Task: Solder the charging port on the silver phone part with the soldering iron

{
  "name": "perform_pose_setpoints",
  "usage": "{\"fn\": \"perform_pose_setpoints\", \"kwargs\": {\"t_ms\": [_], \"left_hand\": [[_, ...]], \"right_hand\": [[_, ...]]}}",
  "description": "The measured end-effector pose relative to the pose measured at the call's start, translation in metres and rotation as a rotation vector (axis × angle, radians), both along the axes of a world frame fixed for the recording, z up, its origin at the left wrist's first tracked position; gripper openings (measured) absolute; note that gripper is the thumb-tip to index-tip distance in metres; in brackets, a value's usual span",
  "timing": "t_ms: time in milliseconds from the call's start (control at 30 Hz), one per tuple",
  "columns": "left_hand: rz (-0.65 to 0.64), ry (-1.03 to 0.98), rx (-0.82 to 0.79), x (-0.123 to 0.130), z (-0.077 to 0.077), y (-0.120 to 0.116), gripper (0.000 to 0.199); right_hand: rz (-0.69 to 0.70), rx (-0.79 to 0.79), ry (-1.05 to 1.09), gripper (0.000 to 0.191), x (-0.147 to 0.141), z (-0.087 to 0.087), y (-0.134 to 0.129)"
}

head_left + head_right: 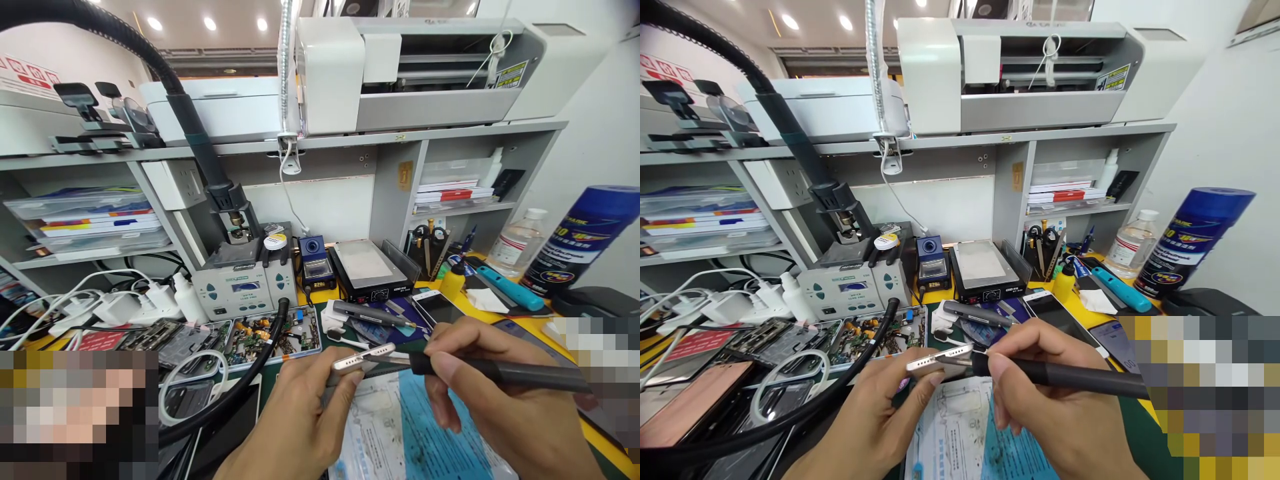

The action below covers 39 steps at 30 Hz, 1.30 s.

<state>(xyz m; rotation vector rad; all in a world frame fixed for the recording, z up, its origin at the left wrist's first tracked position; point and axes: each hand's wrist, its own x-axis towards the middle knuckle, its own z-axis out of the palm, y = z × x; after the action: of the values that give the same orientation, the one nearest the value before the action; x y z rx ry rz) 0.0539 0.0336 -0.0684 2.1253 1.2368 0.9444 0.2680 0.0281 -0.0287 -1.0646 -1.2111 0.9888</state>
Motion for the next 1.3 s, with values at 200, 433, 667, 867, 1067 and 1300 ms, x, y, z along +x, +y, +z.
{"fn": "perform_pose_setpoints", "kwargs": {"t_ms": [200,433,667,867,1067,1300], "left_hand": [[0.013,0.014,-0.005,-0.001,-0.006,0.0,0.027],[0.002,0.014,0.037,0.001,-0.005,0.0,0.026],[0.003,0.039,0.027,-0.001,-0.006,0.0,0.026],[-0.004,0.023,0.014,-0.001,-0.004,0.0,0.024],[-0.003,0.009,0.014,0.0,-0.002,0.001,0.025],[0.027,0.002,0.068,0.001,-0.005,0.0,0.029]], "right_hand": [[0.031,0.005,0.037,0.028,0.003,-0.004,0.001],[0.043,-0.023,0.064,0.028,0.002,-0.003,0.001],[0.008,-0.019,-0.018,0.027,0.0,0.001,-0.002],[-0.041,-0.026,-0.034,0.026,-0.006,0.002,-0.004],[-0.061,-0.041,-0.015,0.027,-0.008,0.003,-0.006],[-0.063,-0.071,-0.015,0.029,-0.011,0.003,-0.009]]}}
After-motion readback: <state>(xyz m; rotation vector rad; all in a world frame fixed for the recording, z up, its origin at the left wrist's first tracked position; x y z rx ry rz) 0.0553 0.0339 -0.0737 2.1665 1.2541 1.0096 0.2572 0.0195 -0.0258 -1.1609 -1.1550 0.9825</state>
